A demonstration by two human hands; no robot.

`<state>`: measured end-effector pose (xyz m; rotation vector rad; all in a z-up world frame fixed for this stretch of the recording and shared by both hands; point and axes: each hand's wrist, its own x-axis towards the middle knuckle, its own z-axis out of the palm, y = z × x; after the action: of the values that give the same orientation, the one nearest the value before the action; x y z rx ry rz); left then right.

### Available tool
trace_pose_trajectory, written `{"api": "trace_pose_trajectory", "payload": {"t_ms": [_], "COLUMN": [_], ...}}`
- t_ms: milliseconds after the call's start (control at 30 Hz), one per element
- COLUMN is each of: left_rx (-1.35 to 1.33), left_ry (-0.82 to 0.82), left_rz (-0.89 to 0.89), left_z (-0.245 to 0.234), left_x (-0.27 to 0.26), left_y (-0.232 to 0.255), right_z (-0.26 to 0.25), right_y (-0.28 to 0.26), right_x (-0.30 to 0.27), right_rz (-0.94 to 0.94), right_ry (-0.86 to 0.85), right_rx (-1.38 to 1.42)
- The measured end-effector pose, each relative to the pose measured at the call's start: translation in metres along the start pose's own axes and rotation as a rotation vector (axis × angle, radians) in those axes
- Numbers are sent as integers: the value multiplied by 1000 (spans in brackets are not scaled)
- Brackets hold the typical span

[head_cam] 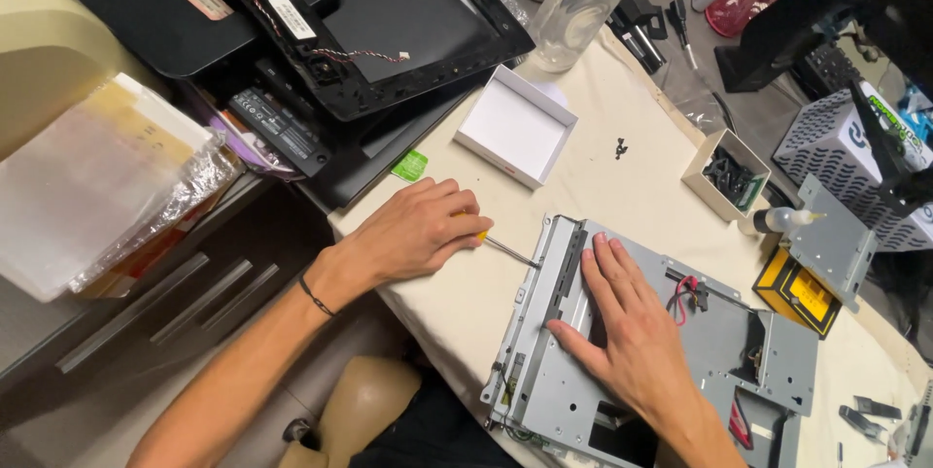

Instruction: The person uses a yellow screwdriver to remove screws from the metal casing of an electronic device on a cluttered desk. They unscrew multiple fasteners along the edge of the device and place the removed screws into a small white box.

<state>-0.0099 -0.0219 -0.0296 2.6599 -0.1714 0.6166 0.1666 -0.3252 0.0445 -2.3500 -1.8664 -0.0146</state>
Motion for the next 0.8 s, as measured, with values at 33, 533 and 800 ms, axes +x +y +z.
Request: {"api": "trace_pose_trajectory", "payload": {"t_ms": [33,533,800], "left_rx": [3,-68,230], "left_ry": [1,-2,-118], "left_rz": [-7,-10,23], "left_z": [-3,-19,-12], "left_x": [1,11,18], "left_y": [-1,5,5], "right_z": [-1,5,6], "right_y": [0,4,6], "right_x": [3,1,3], "right_rz": [-7,-42,-62], "right_ry": [-1,66,93], "right_rx": [3,-85,-65]}}
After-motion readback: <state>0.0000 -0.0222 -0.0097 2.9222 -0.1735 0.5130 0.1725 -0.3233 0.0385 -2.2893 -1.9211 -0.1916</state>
